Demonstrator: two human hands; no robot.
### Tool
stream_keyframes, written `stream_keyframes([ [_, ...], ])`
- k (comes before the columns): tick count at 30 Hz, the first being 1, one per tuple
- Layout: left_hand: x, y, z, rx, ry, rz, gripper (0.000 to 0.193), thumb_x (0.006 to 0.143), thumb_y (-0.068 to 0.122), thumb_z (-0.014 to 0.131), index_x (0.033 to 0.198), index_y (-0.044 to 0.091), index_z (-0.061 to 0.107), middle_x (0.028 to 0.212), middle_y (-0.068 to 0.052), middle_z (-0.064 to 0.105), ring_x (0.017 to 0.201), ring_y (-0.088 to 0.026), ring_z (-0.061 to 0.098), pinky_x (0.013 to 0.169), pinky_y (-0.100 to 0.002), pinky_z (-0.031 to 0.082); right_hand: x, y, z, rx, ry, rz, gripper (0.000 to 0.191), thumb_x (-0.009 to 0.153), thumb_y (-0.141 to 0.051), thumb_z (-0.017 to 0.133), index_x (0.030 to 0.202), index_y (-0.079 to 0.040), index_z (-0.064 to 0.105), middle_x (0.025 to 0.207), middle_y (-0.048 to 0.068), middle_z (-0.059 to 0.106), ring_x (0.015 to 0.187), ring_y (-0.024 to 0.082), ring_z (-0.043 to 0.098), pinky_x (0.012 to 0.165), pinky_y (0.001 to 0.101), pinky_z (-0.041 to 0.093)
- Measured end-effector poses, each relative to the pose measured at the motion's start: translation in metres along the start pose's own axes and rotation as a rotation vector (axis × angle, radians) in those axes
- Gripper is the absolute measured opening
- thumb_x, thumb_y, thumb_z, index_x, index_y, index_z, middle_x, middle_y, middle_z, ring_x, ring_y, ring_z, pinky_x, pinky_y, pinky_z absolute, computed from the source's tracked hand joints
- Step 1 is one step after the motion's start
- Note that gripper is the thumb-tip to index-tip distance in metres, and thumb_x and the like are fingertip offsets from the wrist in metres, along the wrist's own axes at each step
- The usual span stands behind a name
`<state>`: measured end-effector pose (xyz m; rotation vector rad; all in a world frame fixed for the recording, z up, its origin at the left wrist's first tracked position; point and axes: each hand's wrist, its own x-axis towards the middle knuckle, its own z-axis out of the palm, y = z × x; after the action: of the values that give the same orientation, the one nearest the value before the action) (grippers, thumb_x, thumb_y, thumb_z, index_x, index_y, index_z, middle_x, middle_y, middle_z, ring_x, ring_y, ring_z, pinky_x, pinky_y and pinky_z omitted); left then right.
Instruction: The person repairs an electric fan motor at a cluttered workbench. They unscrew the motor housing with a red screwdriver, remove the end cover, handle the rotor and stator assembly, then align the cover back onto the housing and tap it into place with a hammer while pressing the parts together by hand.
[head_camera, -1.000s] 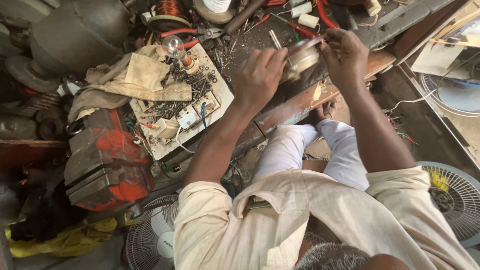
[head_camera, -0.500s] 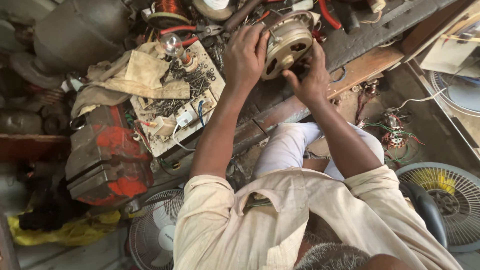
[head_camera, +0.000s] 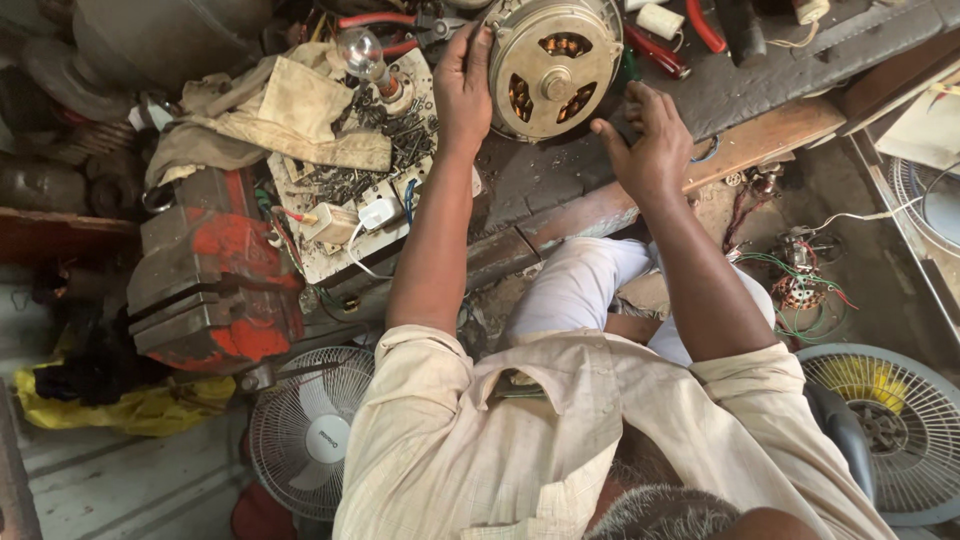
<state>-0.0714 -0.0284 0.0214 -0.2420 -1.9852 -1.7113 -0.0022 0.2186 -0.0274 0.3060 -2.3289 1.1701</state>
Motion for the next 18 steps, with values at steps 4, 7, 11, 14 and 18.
stream_keyframes([
  [4,-0.004,-0.006,-0.004,-0.067,-0.018,-0.004,0.035,0.110,0.034,0.060,0.130,0.007,0.071,0.119,-0.004,0.078,0.110,-0.013,0.069,0.098,-0.030,0.054,-0.001,0.000,-0.001,-0.029,-0.017,-0.034,0.062,0.093,-0.033,0.094,0.135,0.000,0.062,0.115,0.012,0.069,0.100,0.023,0.073,0.084,0.0343,0.061],
  [7,-0.008,-0.007,0.000,-0.197,-0.042,0.033,0.034,0.109,0.031,0.062,0.131,0.006,0.070,0.119,-0.003,0.076,0.111,-0.012,0.067,0.100,-0.029,0.053,-0.002,0.006,-0.001,0.017,-0.019,-0.056,0.063,0.094,-0.035,0.095,0.135,0.000,0.062,0.117,0.013,0.069,0.101,0.023,0.073,0.085,0.0341,0.061],
  [11,-0.015,-0.003,0.005,-0.161,-0.083,0.088,0.028,0.111,0.029,0.063,0.125,0.006,0.072,0.111,-0.001,0.075,0.105,-0.011,0.065,0.098,-0.027,0.052,-0.009,0.016,0.000,0.096,-0.035,-0.014,0.072,0.093,-0.037,0.096,0.141,0.000,0.056,0.123,0.013,0.068,0.106,0.021,0.073,0.090,0.0332,0.062],
  [14,-0.017,0.001,0.008,-0.073,-0.086,0.151,0.025,0.110,0.027,0.064,0.122,0.006,0.072,0.108,-0.001,0.074,0.103,-0.010,0.066,0.096,-0.027,0.052,-0.016,0.017,0.000,0.275,0.019,0.062,0.078,0.096,-0.038,0.095,0.148,-0.003,0.048,0.143,0.016,0.055,0.121,0.024,0.067,0.101,0.0392,0.060],
  [18,-0.015,0.001,0.010,-0.080,-0.058,0.243,0.026,0.111,0.026,0.063,0.122,0.004,0.069,0.112,-0.003,0.074,0.105,-0.011,0.068,0.096,-0.028,0.053,-0.008,0.007,-0.009,-0.217,0.067,-0.330,0.090,0.089,-0.040,0.101,0.152,-0.004,0.047,0.164,0.020,0.028,0.150,0.041,0.034,0.125,0.0599,0.039],
])
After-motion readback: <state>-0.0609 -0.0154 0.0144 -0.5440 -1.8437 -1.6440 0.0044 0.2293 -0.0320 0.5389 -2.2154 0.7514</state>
